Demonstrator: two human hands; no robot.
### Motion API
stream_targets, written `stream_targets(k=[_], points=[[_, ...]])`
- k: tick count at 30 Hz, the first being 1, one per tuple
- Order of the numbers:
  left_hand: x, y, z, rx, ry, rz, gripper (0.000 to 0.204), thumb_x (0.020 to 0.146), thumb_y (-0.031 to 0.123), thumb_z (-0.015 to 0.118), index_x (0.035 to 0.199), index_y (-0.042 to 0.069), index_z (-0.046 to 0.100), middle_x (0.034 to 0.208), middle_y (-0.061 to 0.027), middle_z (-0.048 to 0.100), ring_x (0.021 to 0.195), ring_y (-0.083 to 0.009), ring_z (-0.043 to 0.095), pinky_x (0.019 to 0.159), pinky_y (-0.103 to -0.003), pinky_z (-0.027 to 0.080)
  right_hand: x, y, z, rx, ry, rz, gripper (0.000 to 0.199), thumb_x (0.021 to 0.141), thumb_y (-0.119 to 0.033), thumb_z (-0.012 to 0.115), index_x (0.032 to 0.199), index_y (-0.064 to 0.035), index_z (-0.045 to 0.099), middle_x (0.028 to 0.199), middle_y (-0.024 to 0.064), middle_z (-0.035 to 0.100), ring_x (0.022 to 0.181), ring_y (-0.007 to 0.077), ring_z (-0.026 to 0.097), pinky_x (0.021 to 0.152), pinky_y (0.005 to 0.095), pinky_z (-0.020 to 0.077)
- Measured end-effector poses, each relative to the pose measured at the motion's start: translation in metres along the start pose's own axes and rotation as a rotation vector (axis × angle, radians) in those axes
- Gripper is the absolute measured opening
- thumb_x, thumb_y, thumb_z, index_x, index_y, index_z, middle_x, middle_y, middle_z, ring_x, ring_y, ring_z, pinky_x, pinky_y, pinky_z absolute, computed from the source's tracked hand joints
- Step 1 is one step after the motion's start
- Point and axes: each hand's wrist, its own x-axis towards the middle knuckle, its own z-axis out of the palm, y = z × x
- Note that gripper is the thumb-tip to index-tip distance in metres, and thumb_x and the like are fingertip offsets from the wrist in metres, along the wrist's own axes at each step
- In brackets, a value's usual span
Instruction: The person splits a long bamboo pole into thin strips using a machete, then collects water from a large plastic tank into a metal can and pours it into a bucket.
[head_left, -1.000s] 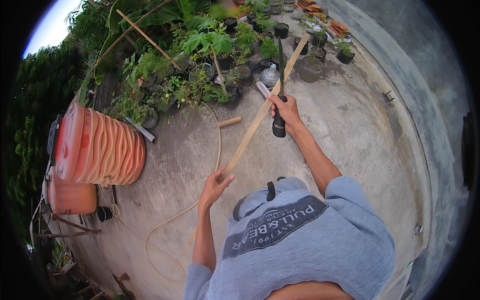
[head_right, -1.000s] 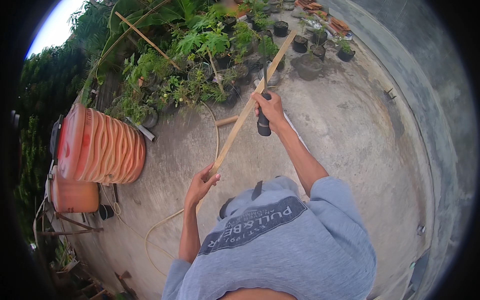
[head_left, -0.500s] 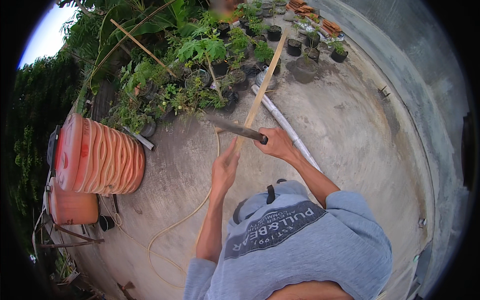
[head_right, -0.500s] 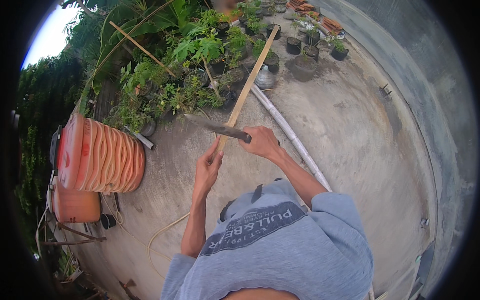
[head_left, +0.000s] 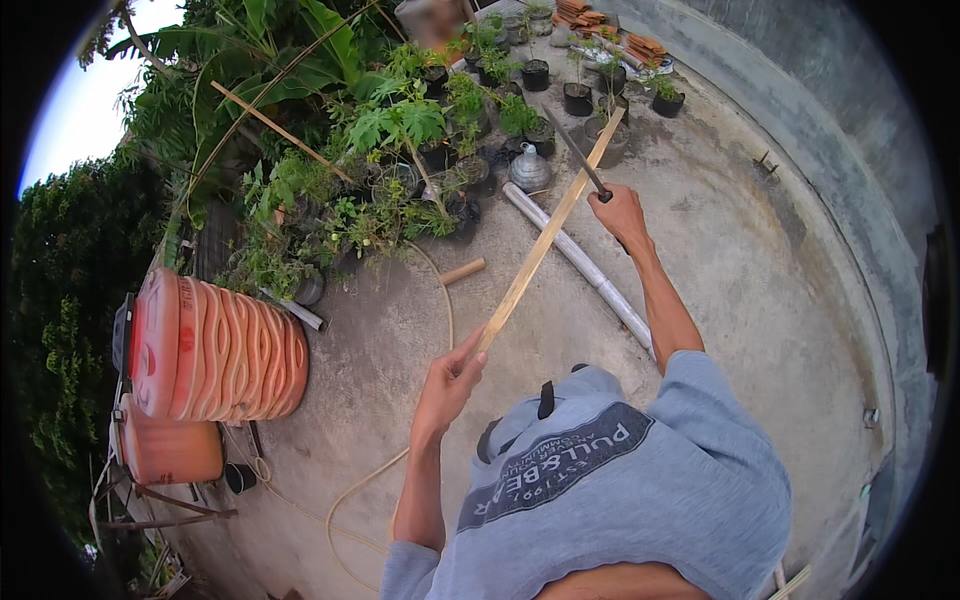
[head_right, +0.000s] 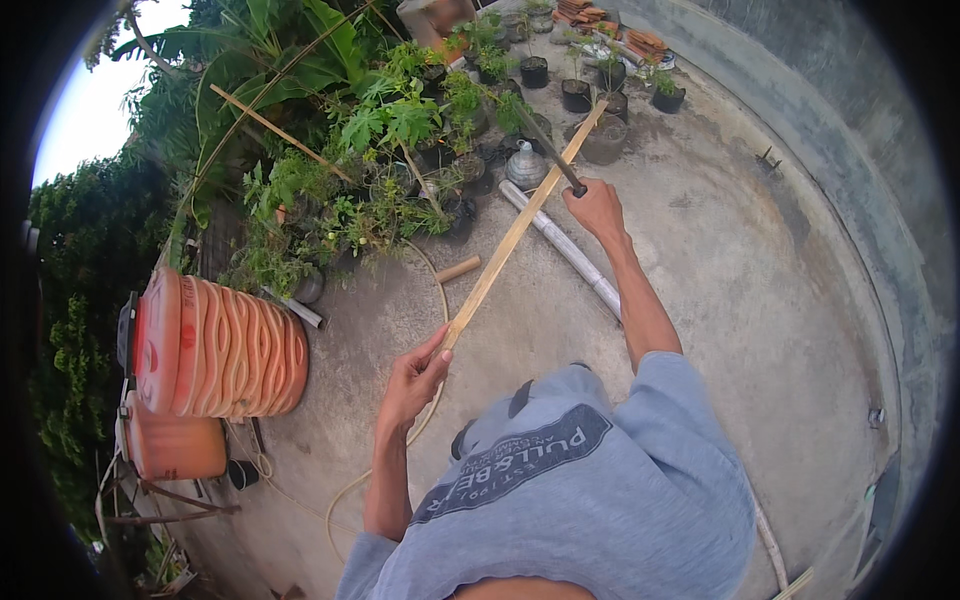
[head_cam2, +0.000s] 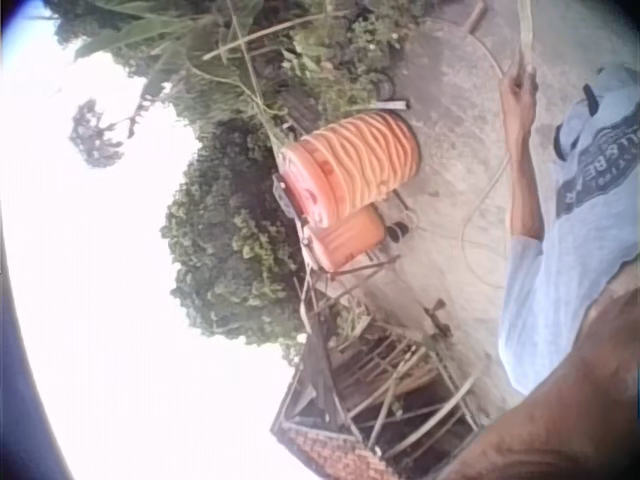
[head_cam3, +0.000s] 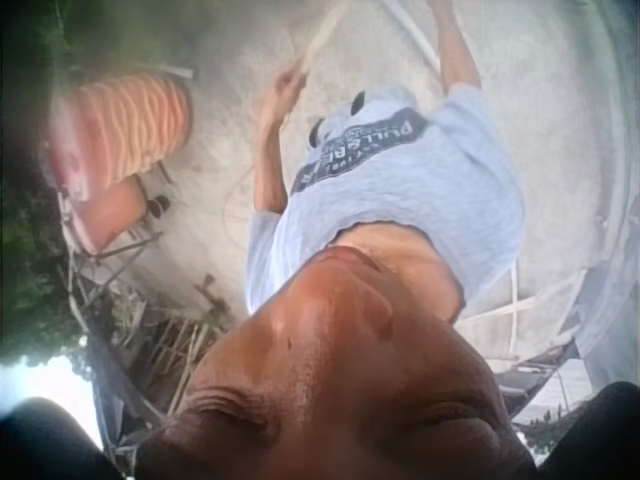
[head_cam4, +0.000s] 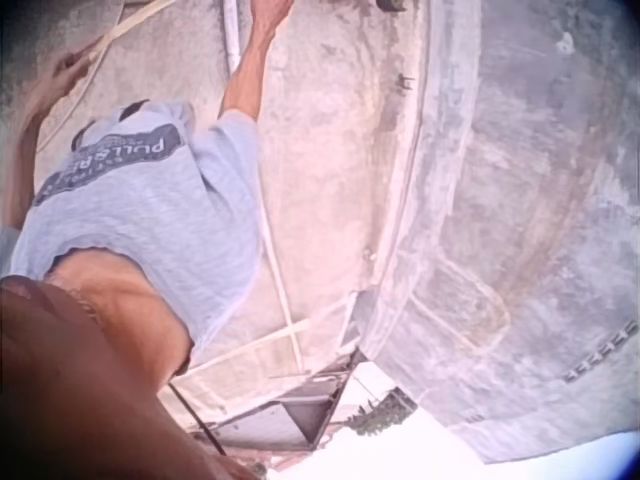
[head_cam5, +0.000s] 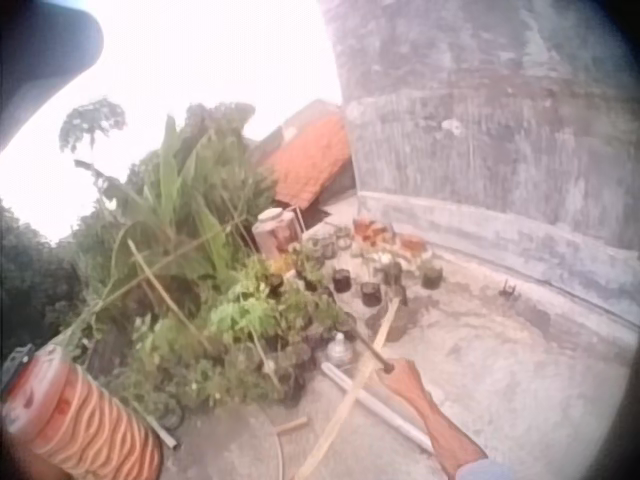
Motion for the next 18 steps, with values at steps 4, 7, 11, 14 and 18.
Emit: stream_targets(k=[4,7,11,14,18], points=[[0.012,-0.006,0.003,-0.042,0.061,0.031,0.048,0.101,0.021,0.062,0.148,0.012,0.054,0.072,0.0089,0.037,0.062,-0.0055,0.032,0.056,-0.024,0.028,-0.059,-0.031,0.017,-0.059,-0.161,-0.184,0.029,0.082,-0.027,0.066,0.076,0.0015,0.067,0.064,0.0215,0.063,0.063,0.0337,0.065,0.063,0.0447,0.0469],[0.004,-0.009,-0.011,-0.073,0.007,0.006,0.050,0.101,0.021,0.064,0.149,0.012,0.053,0.071,0.0090,0.038,0.061,-0.0047,0.032,0.053,-0.024,0.027,-0.078,-0.024,0.029,-0.107,-0.146,-0.386,0.029,0.082,-0.028,0.067,0.079,0.0002,0.070,0.067,0.0209,0.065,0.067,0.0379,0.066,0.065,0.0461,0.0497],[-0.017,-0.024,-0.023,-0.179,-0.139,-0.149,0.049,0.100,0.019,0.065,0.148,0.012,0.054,0.070,0.0091,0.040,0.059,-0.0037,0.033,0.050,-0.023,0.027,0.001,0.041,-0.001,-0.089,-0.001,0.083,0.028,0.082,-0.028,0.067,0.083,-0.0010,0.072,0.073,0.0230,0.069,0.073,0.0419,0.068,0.069,0.0483,0.0523],[-0.016,-0.038,-0.013,-0.189,-0.124,-0.166,0.049,0.100,0.018,0.065,0.147,0.013,0.055,0.070,0.0093,0.039,0.059,-0.0036,0.033,0.050,-0.023,0.027,0.001,0.049,0.003,-0.253,0.081,0.036,0.030,0.084,-0.029,0.065,0.085,0.0000,0.072,0.076,0.0238,0.070,0.076,0.0432,0.069,0.071,0.0487,0.0522],[-0.029,-0.056,-0.034,-0.239,-0.090,-0.193,0.050,0.099,0.018,0.067,0.147,0.013,0.055,0.069,0.0092,0.039,0.059,-0.0035,0.032,0.050,-0.023,0.025,-0.016,0.025,0.002,-0.176,-0.005,0.017,0.029,0.085,-0.029,0.064,0.084,-0.0013,0.071,0.079,0.0253,0.069,0.077,0.0437,0.067,0.073,0.0478,0.0532]])
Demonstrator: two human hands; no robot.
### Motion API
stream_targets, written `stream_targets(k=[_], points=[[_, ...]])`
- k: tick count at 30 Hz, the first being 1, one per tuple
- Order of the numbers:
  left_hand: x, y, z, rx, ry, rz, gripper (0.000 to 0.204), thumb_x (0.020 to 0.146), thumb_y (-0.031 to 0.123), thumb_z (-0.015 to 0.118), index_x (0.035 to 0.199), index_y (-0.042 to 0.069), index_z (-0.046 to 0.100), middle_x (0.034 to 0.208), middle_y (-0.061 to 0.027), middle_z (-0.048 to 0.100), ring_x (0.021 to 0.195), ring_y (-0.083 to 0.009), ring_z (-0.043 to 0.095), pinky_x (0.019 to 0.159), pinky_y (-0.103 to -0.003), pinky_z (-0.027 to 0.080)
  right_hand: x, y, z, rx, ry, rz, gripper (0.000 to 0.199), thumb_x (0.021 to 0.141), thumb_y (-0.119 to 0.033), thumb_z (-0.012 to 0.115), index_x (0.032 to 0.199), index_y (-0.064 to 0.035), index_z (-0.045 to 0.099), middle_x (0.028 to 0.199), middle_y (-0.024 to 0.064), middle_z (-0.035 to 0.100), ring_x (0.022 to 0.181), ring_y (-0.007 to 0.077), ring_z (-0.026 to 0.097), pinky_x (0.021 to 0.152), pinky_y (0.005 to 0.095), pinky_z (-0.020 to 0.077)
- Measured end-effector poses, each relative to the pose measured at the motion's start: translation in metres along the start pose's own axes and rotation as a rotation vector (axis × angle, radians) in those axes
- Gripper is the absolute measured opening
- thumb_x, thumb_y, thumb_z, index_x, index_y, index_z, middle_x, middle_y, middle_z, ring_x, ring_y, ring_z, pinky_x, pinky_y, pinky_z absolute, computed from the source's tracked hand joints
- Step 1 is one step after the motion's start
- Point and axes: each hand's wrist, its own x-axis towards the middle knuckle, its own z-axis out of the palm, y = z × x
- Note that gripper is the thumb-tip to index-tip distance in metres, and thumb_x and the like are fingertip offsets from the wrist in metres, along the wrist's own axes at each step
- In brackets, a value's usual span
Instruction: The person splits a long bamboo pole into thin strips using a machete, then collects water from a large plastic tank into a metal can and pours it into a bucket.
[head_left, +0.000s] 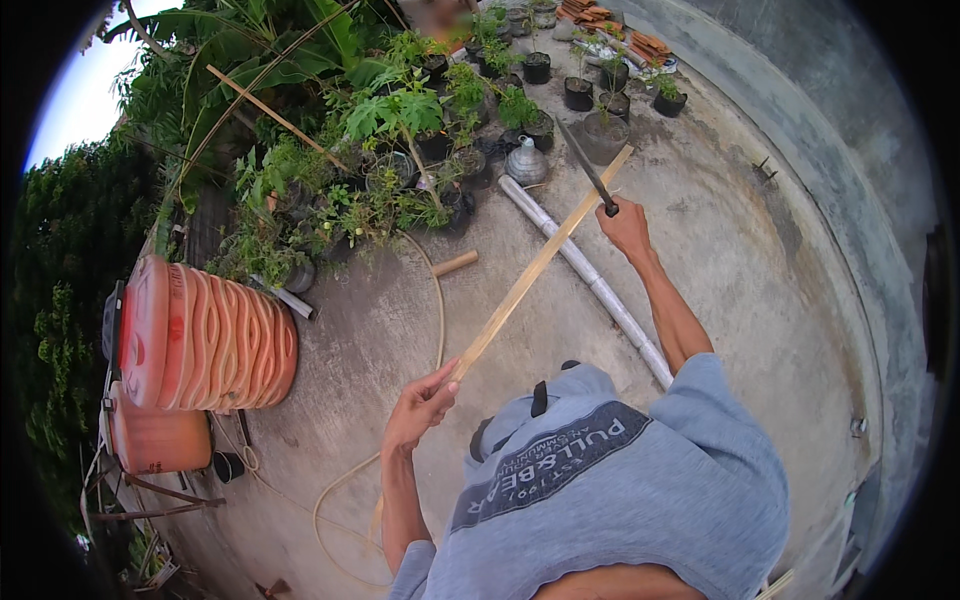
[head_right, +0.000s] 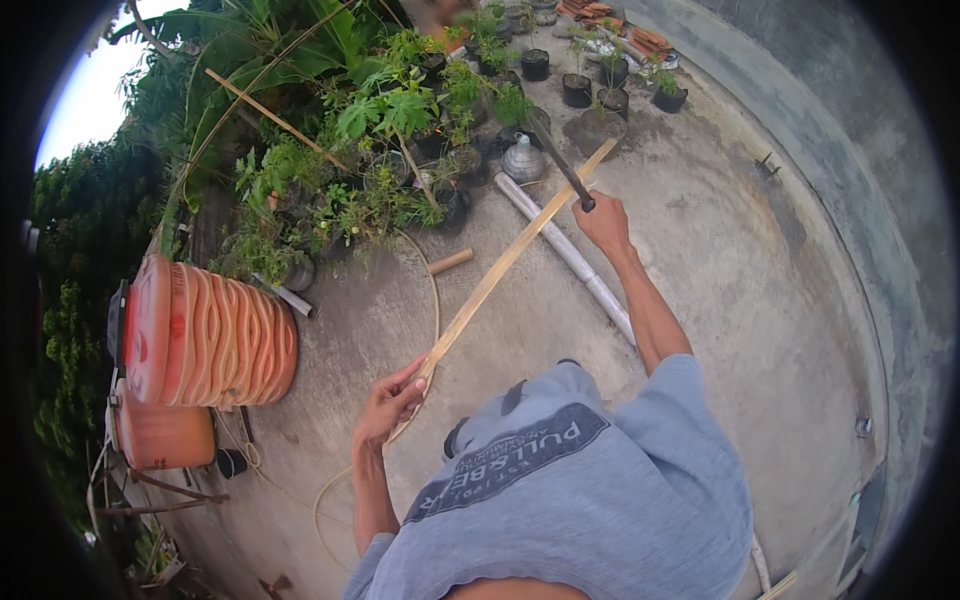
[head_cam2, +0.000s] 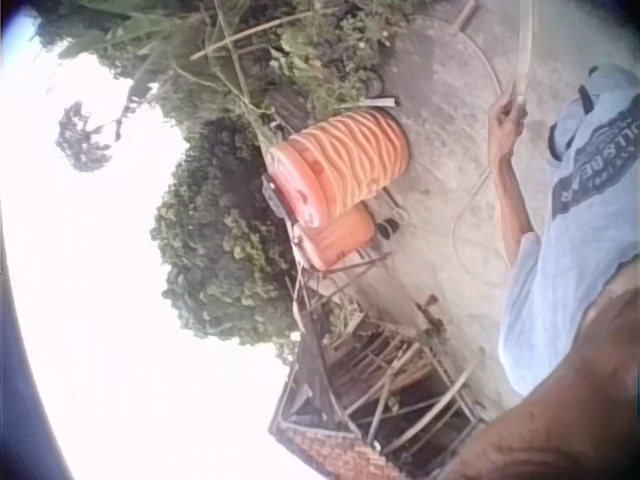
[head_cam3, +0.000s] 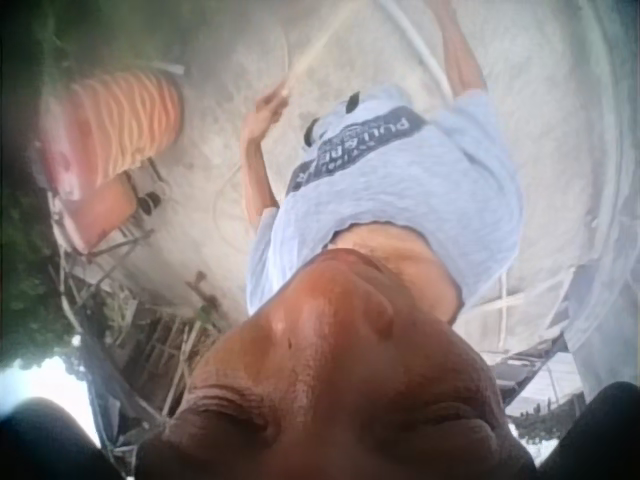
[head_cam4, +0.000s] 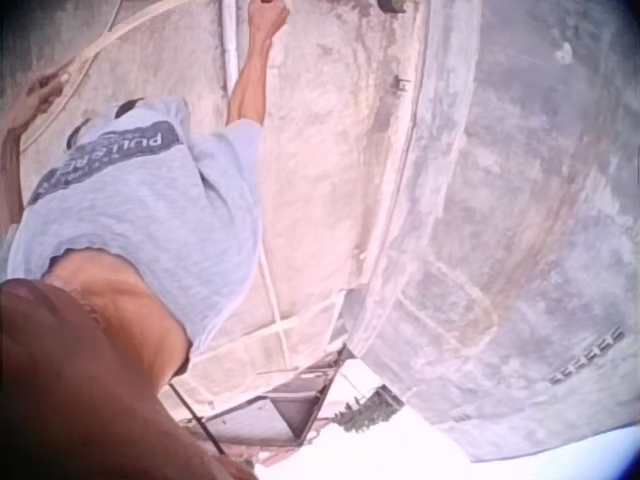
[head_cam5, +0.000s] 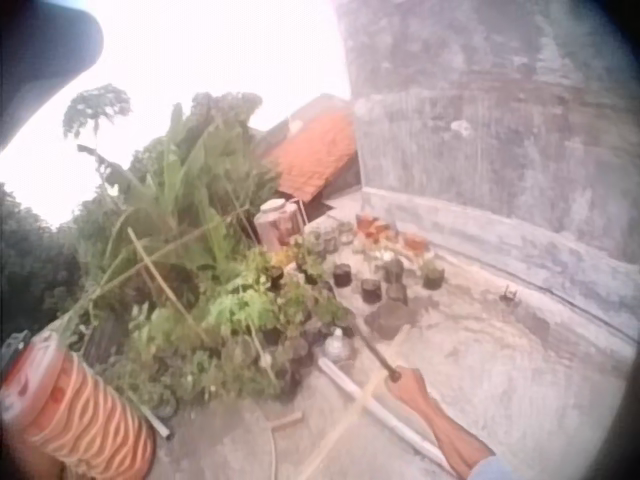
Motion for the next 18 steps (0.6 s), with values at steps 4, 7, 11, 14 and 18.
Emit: stream_targets(k=[4,7,11,14,18], points=[[-0.020,0.001,-0.016,-0.053,-0.012,0.034,0.049,0.099,0.019,0.068,0.146,0.014,0.057,0.069,0.0092,0.039,0.059,-0.0035,0.031,0.050,-0.023,0.023,-0.013,0.016,0.015,0.032,-0.014,-0.251,0.029,0.084,-0.027,0.065,0.078,0.0014,0.068,0.073,0.0250,0.067,0.072,0.0413,0.067,0.070,0.0461,0.0527],[-0.029,-0.005,-0.025,0.009,-0.028,-0.079,0.048,0.099,0.019,0.068,0.145,0.013,0.057,0.069,0.0089,0.039,0.059,-0.0036,0.031,0.050,-0.023,0.024,0.027,0.044,-0.004,0.275,0.058,0.399,0.031,0.083,-0.026,0.066,0.074,0.0033,0.066,0.074,0.0245,0.068,0.072,0.0379,0.069,0.070,0.0436,0.0531],[-0.031,-0.020,-0.020,-0.023,-0.036,-0.075,0.048,0.099,0.018,0.069,0.144,0.012,0.058,0.069,0.0080,0.040,0.059,-0.0038,0.032,0.050,-0.023,0.025,0.031,0.061,0.006,0.148,0.155,0.267,0.034,0.084,-0.031,0.065,0.082,0.0020,0.071,0.078,0.0250,0.070,0.080,0.0430,0.070,0.075,0.0483,0.0538],[-0.049,-0.016,-0.028,-0.016,-0.037,-0.085,0.048,0.098,0.018,0.070,0.144,0.012,0.058,0.069,0.0076,0.041,0.059,-0.0039,0.032,0.050,-0.023,0.026,0.026,0.077,-0.007,-0.021,0.216,0.157,0.033,0.083,-0.032,0.064,0.086,-0.0005,0.073,0.081,0.0258,0.070,0.085,0.0445,0.069,0.079,0.0488,0.0542],[-0.085,-0.009,-0.054,0.031,0.083,-0.139,0.049,0.097,0.018,0.070,0.145,0.011,0.057,0.068,0.0072,0.043,0.058,-0.0037,0.035,0.050,-0.023,0.027,0.053,0.156,-0.031,0.217,0.396,0.571,0.038,0.085,-0.032,0.066,0.078,0.0056,0.069,0.068,0.0165,0.069,0.058,0.0287,0.068,0.061,0.0424,0.0543]])
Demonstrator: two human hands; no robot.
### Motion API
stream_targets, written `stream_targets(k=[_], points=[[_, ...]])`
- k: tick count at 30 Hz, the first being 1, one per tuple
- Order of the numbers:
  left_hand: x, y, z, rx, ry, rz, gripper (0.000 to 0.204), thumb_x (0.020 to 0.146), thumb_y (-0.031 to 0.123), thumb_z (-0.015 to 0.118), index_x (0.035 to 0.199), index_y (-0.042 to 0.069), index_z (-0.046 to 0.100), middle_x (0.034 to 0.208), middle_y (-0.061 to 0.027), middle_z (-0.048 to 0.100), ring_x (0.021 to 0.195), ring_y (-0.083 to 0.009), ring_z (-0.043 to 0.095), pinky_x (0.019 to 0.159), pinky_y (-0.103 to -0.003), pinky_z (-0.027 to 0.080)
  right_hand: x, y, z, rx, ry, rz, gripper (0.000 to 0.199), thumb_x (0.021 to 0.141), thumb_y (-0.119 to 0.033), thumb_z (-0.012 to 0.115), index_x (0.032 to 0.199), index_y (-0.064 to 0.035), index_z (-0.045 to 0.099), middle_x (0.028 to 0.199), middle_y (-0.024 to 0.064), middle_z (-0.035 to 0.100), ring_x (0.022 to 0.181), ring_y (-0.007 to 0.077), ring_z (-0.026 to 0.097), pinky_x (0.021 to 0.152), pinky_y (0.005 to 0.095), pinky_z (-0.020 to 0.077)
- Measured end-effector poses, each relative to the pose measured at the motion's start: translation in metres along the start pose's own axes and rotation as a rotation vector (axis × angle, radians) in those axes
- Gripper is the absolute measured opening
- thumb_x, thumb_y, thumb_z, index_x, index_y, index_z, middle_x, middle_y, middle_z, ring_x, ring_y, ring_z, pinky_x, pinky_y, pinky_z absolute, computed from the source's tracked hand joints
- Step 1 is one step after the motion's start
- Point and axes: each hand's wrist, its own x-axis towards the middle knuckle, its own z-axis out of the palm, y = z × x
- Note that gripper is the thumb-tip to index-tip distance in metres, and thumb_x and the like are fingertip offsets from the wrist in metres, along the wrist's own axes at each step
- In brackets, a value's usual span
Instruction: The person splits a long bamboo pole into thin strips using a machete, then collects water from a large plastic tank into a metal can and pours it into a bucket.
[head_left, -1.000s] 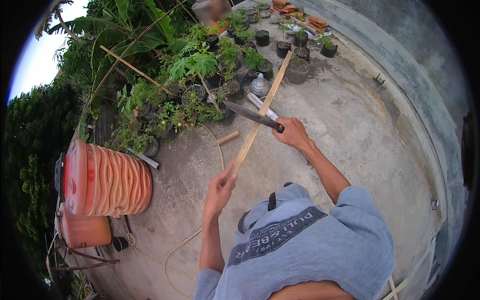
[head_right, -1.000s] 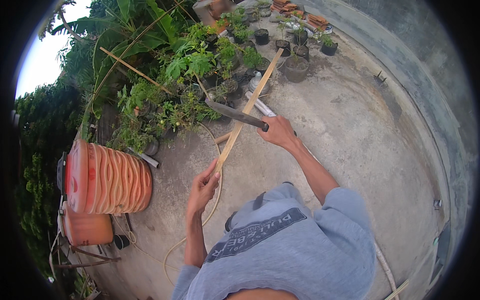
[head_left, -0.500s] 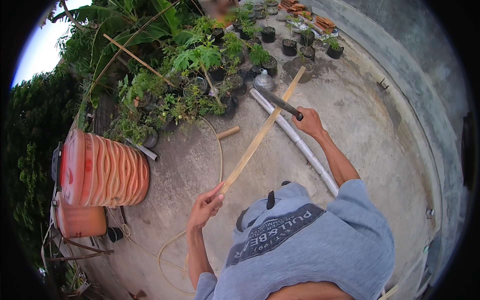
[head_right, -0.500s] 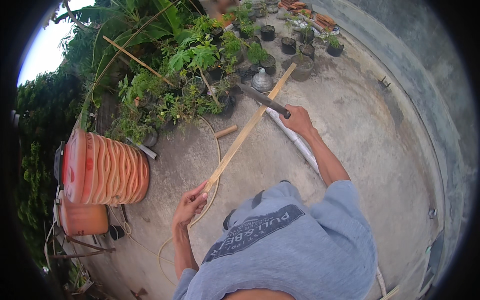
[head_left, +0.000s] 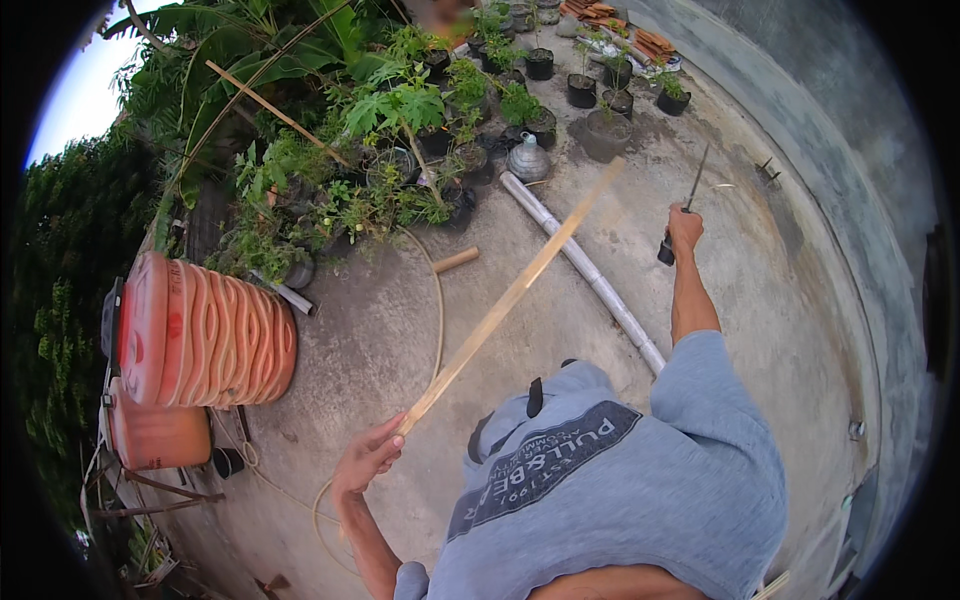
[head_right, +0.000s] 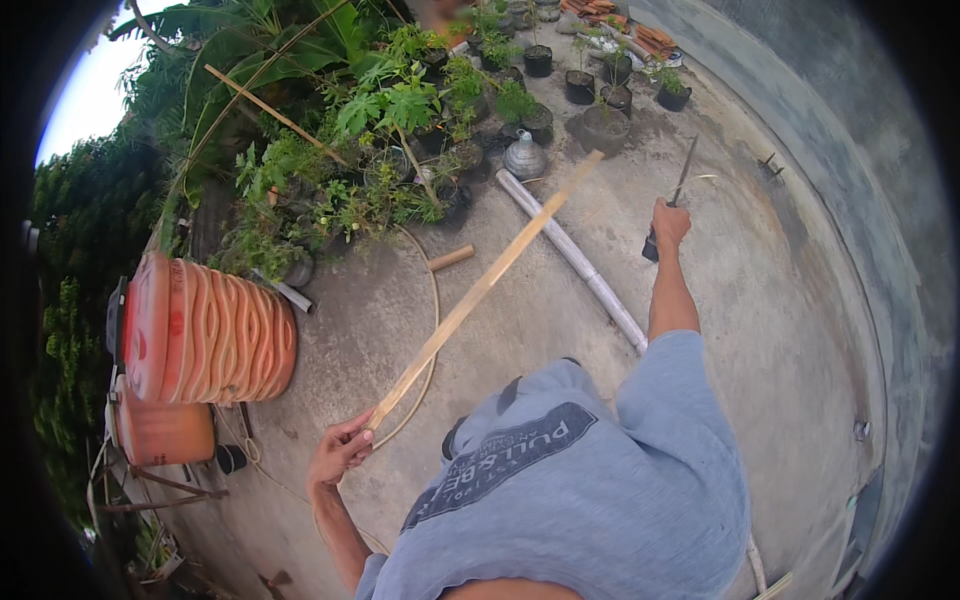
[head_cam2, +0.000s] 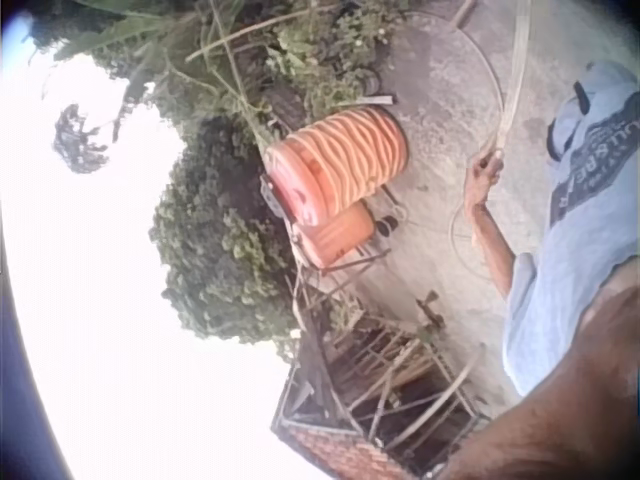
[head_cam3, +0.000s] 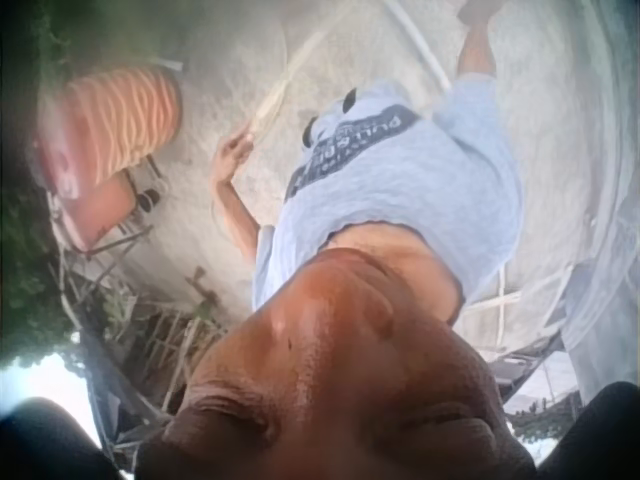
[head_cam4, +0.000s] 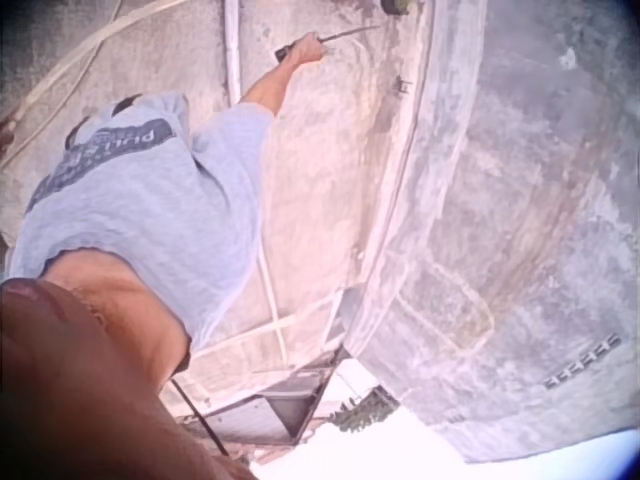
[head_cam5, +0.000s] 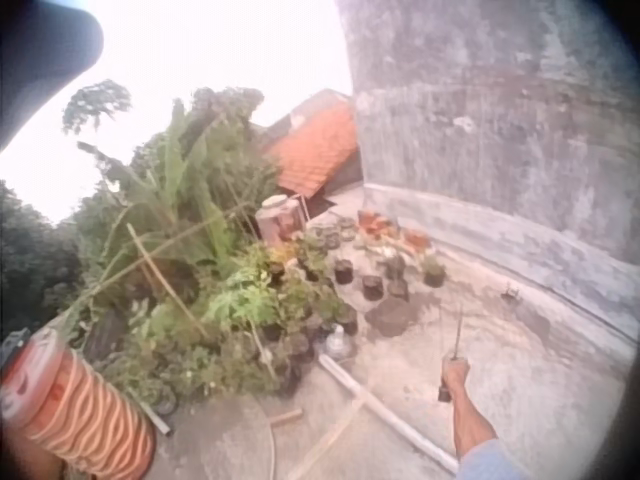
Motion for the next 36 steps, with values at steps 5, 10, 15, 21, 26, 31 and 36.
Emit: stream_targets(k=[5,10,15,21,26,31,36], points=[[0.008,0.007,-0.018,0.091,0.173,0.059,0.047,0.099,0.016,0.067,0.145,0.009,0.057,0.069,0.0061,0.047,0.059,-0.0040,0.039,0.052,-0.023,0.031,-0.036,-0.002,0.006,0.186,-0.196,-0.090,0.033,0.085,-0.033,0.069,0.075,-0.0025,0.064,0.058,0.0050,0.058,0.045,0.0149,0.056,0.046,0.0322,0.0468],[0.071,0.021,0.029,0.180,0.155,0.233,0.047,0.100,0.017,0.066,0.146,0.011,0.056,0.068,0.0068,0.044,0.060,-0.0046,0.037,0.053,-0.023,0.033,-0.174,-0.042,0.043,0.500,-0.731,-0.004,0.044,0.089,-0.046,0.073,0.100,-0.0034,0.069,0.061,0.0019,0.054,0.046,0.0123,0.054,0.044,0.0291,0.0439],[0.068,0.002,0.040,0.176,0.078,0.115,0.047,0.101,0.018,0.066,0.146,0.014,0.056,0.066,0.0066,0.044,0.058,-0.0050,0.037,0.052,-0.024,0.032,-0.249,-0.085,0.058,0.639,-0.955,0.008,0.055,0.088,-0.054,0.075,0.104,-0.0018,0.066,0.063,-0.0010,0.053,0.048,0.0092,0.053,0.046,0.0259,0.0449],[0.028,-0.062,-0.011,0.089,0.022,-0.043,0.055,0.097,0.022,0.072,0.149,0.015,0.053,0.076,-0.0011,0.064,0.063,-0.0076,0.056,0.058,-0.026,0.047,-0.257,-0.100,0.066,0.689,-1.203,0.137,0.033,0.088,-0.033,0.079,0.095,-0.0049,0.064,0.064,-0.0016,0.056,0.052,0.0087,0.056,0.049,0.0257,0.0472],[0.054,-0.064,0.011,0.369,0.024,0.152,0.073,0.094,0.034,0.074,0.156,0.015,0.041,0.123,-0.0169,0.068,0.111,-0.0238,0.067,0.098,-0.037,0.051,-0.310,-0.088,0.057,0.446,-1.425,0.019,0.030,0.088,-0.030,0.080,0.085,-0.0084,0.059,0.065,0.0005,0.058,0.053,0.0104,0.056,0.051,0.0279,0.0460],[0.135,0.007,0.075,0.025,-0.164,0.381,0.063,0.100,0.032,0.066,0.156,0.014,0.042,0.106,-0.0077,0.068,0.088,-0.0158,0.064,0.078,-0.033,0.052,-0.343,-0.109,0.040,0.503,-1.454,-0.085,0.029,0.092,-0.028,0.076,0.081,-0.0061,0.060,0.062,0.0011,0.055,0.052,0.0106,0.053,0.051,0.0271,0.0438],[0.160,0.041,0.111,-0.018,-0.007,0.366,0.047,0.104,0.024,0.061,0.149,0.011,0.053,0.078,0.0042,0.052,0.062,-0.0047,0.041,0.054,-0.025,0.038,-0.299,-0.119,0.023,0.399,-1.157,-0.282,0.039,0.091,-0.038,0.071,0.097,0.0002,0.070,0.061,0.0028,0.055,0.055,0.0120,0.055,0.053,0.0292,0.0449]])
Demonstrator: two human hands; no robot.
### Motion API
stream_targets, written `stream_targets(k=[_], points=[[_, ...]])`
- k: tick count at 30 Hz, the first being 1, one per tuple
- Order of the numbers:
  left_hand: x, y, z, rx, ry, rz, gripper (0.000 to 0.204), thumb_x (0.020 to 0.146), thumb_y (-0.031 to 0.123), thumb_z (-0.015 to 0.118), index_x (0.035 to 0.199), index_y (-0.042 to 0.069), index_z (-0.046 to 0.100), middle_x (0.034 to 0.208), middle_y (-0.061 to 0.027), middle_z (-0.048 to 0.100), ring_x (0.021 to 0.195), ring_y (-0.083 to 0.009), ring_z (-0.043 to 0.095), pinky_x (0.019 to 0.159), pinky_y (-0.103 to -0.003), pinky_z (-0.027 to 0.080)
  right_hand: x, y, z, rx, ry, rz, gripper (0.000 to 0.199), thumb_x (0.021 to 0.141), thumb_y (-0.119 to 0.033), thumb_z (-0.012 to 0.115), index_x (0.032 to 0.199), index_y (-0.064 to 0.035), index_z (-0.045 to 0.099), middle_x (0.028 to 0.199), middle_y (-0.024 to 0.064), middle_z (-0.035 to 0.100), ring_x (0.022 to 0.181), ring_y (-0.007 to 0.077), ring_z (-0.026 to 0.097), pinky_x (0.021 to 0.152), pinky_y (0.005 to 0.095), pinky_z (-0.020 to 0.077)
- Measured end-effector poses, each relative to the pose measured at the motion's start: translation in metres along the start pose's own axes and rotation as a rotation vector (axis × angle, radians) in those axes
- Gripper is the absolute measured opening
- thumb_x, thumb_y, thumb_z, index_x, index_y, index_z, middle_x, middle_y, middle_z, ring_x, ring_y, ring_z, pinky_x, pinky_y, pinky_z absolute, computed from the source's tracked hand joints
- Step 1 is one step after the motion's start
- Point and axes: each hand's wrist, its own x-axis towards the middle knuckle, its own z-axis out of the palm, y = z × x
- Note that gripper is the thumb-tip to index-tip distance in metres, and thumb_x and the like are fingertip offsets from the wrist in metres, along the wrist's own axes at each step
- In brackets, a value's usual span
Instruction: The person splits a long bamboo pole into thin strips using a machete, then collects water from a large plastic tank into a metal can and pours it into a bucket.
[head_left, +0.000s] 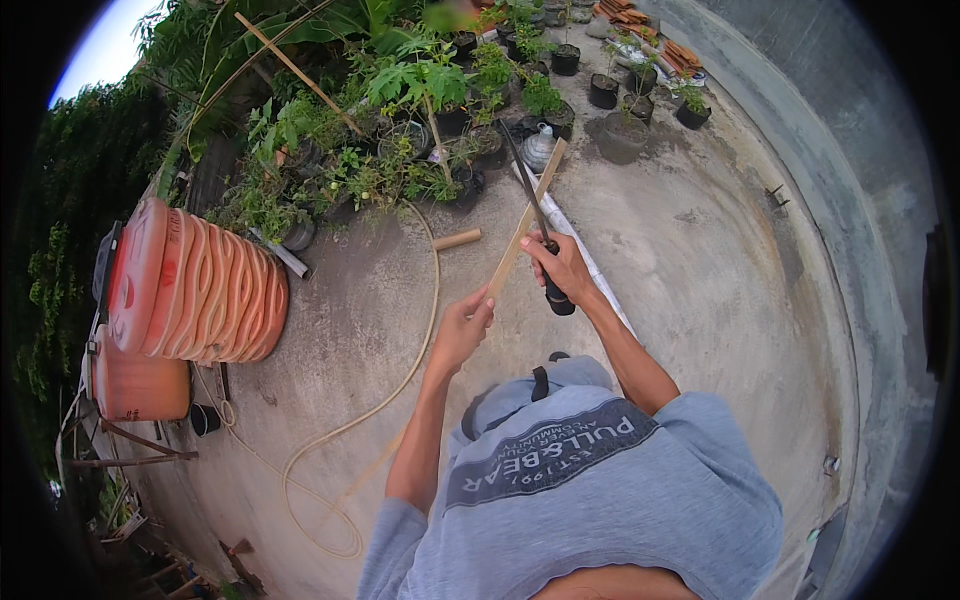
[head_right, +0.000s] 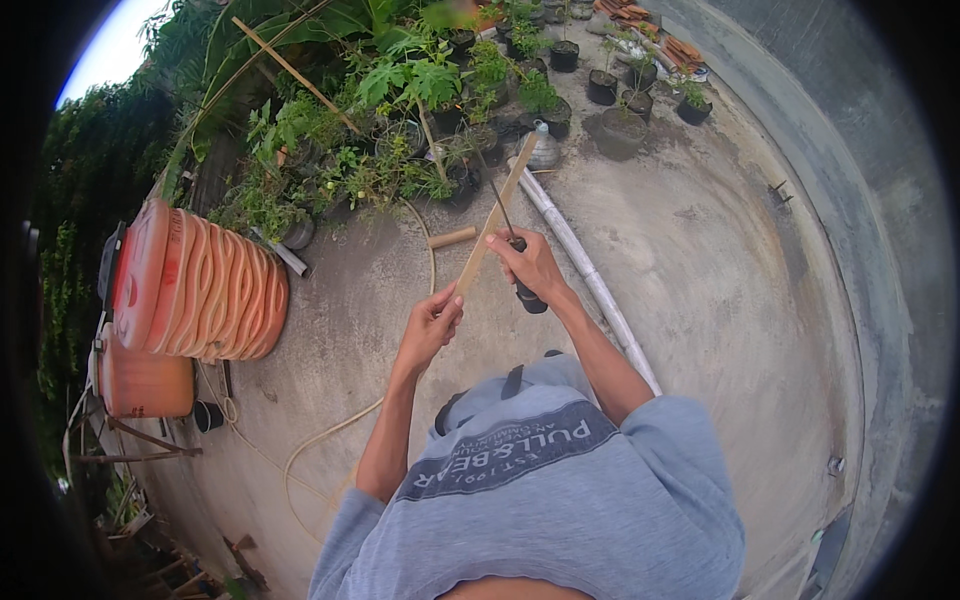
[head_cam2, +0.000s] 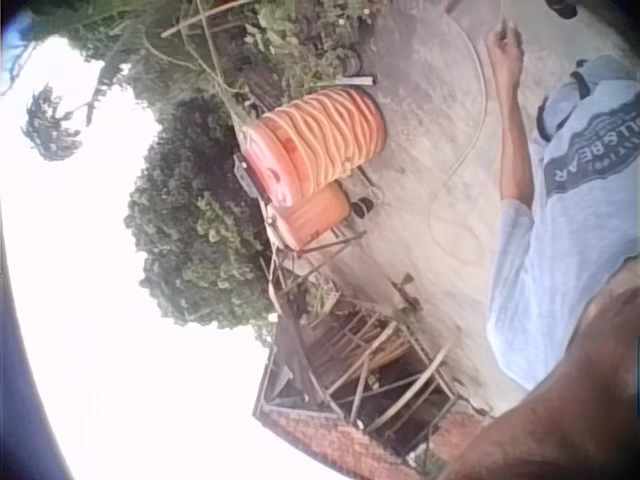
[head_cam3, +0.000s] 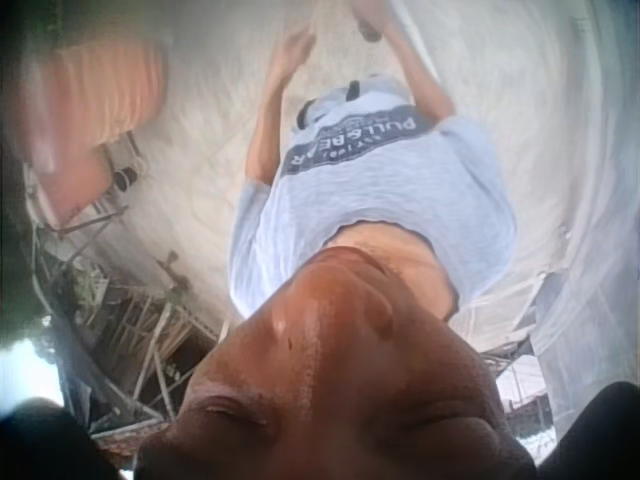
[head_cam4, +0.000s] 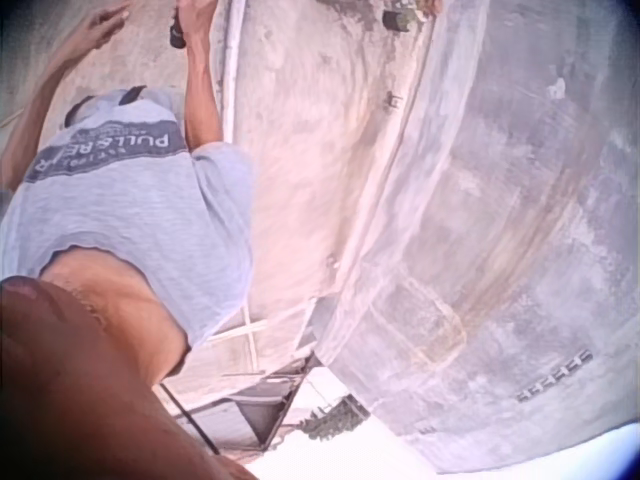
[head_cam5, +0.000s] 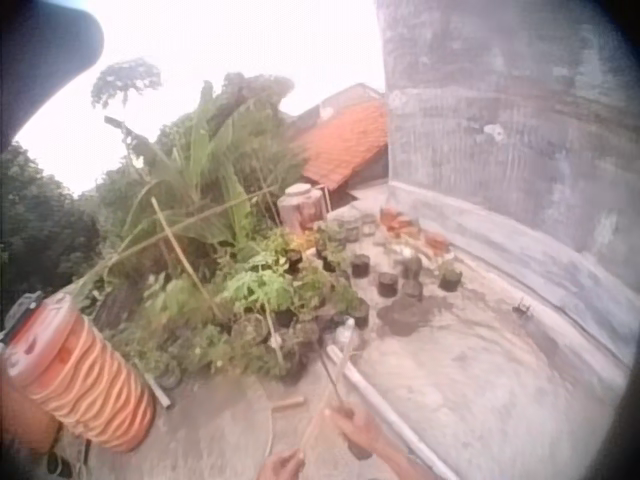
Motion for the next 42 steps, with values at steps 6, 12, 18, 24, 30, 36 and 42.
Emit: stream_targets(k=[6,12,18,24,30,36,42], points=[[0.013,0.000,0.024,0.419,0.291,0.346,0.036,0.102,0.013,0.055,0.136,0.002,0.062,0.098,-0.0171,0.074,0.080,-0.0277,0.066,0.075,-0.037,0.049,-0.020,0.010,-0.031,-0.934,0.047,-0.324,0.030,0.085,-0.028,0.071,0.091,0.0010,0.071,0.067,0.0201,0.066,0.064,0.0342,0.067,0.064,0.0452,0.0516],[-0.008,0.014,0.039,0.561,0.368,0.293,0.033,0.102,0.012,0.054,0.132,0.004,0.065,0.102,-0.0295,0.068,0.092,-0.0426,0.067,0.080,-0.043,0.050,0.012,0.004,-0.089,-0.726,0.461,0.036,0.023,0.082,-0.024,0.070,0.096,-0.0053,0.072,0.071,0.0210,0.068,0.072,0.0400,0.069,0.067,0.0490,0.0529],[-0.008,-0.003,0.029,0.595,0.443,0.356,0.035,0.102,0.014,0.056,0.136,0.008,0.064,0.075,-0.0139,0.058,0.066,-0.0191,0.051,0.065,-0.038,0.046,0.017,0.001,-0.070,-1.058,0.274,-0.174,0.028,0.085,-0.027,0.066,0.090,-0.0002,0.071,0.075,0.0237,0.070,0.076,0.0413,0.070,0.070,0.0460,0.0541],[-0.017,0.000,0.013,0.183,0.309,0.352,0.038,0.103,0.024,0.061,0.140,0.015,0.063,0.077,0.0010,0.047,0.074,-0.0115,0.042,0.068,-0.030,0.038,0.050,0.069,-0.175,-0.006,0.606,0.102,0.038,0.092,-0.041,0.069,0.089,-0.0057,0.055,0.062,0.0028,0.053,0.046,0.0148,0.054,0.042,0.0309,0.0440],[-0.001,0.010,-0.005,0.456,0.416,0.399,0.042,0.101,0.027,0.063,0.143,0.025,0.060,0.078,-0.0055,0.052,0.075,-0.0178,0.049,0.070,-0.030,0.041,0.015,0.081,-0.128,0.483,0.558,0.133,0.049,0.101,-0.054,0.057,0.103,-0.0048,0.054,0.070,0.0026,0.054,0.051,0.0141,0.056,0.044,0.0291,0.0468],[0.022,0.019,0.010,0.642,0.382,0.241,0.040,0.099,0.033,0.064,0.137,0.022,0.065,0.099,-0.0254,0.071,0.089,-0.0398,0.068,0.080,-0.044,0.051,-0.019,0.062,-0.079,0.141,0.455,0.024,0.056,0.105,-0.055,0.045,0.101,-0.0022,0.061,0.068,0.0039,0.054,0.049,0.0153,0.056,0.047,0.0303,0.0485],[0.036,0.035,0.024,0.541,0.292,0.181,0.040,0.098,0.027,0.064,0.136,0.014,0.065,0.095,-0.0243,0.073,0.086,-0.0388,0.071,0.075,-0.045,0.051,-0.051,0.028,-0.048,-0.610,0.049,-0.373,0.054,0.106,-0.047,0.049,0.096,0.0044,0.062,0.063,0.0183,0.057,0.054,0.0324,0.059,0.057,0.0436,0.0469]])
